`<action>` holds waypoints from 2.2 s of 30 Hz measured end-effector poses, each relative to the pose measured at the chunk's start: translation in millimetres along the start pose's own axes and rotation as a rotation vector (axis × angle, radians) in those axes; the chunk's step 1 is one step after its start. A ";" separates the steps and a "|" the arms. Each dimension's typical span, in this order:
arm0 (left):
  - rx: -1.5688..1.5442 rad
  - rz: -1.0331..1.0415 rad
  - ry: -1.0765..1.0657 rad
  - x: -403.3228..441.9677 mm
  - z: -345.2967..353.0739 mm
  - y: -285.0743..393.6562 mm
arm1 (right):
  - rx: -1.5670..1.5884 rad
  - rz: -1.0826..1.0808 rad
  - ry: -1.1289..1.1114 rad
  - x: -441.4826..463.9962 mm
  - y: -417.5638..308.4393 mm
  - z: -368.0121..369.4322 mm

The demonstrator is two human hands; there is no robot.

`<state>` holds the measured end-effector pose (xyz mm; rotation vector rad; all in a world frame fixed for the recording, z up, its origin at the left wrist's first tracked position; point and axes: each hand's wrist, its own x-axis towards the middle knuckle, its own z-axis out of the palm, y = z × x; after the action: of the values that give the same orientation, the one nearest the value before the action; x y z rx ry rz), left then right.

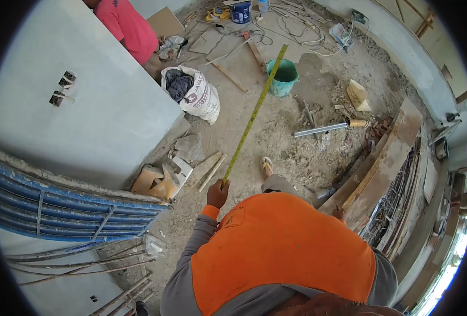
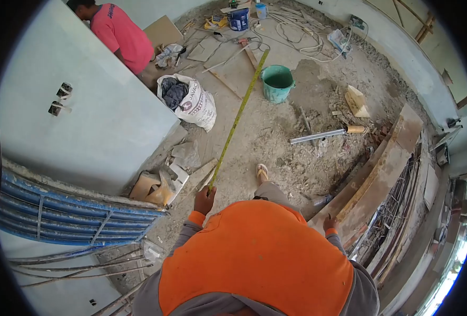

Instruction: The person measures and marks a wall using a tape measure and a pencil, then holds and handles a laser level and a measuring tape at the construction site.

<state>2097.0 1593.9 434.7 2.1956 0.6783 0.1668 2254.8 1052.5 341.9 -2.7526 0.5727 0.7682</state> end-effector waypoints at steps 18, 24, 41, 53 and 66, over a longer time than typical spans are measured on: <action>-0.033 -0.264 0.188 431.0 -13.6 2.8 | 0.262 -0.419 0.319 314.2 -526.5 -167.0; -0.081 -0.268 0.199 603.8 -35.7 -19.5 | 0.025 -0.213 0.043 345.6 -552.9 -137.6; -0.240 -0.058 0.060 1057.9 -34.4 71.2 | 0.309 -0.228 0.108 500.5 -837.5 -206.6; 0.107 0.130 -0.085 1303.3 8.7 203.4 | 0.669 0.082 0.335 587.3 -960.4 -372.4; -0.028 0.229 -0.586 1483.4 209.9 424.8 | 0.849 0.535 0.697 607.3 -987.3 -355.9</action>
<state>3599.0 2004.3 458.3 2.1368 0.0965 -0.3396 3312.0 1640.8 423.5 -1.9809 1.4001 -0.3703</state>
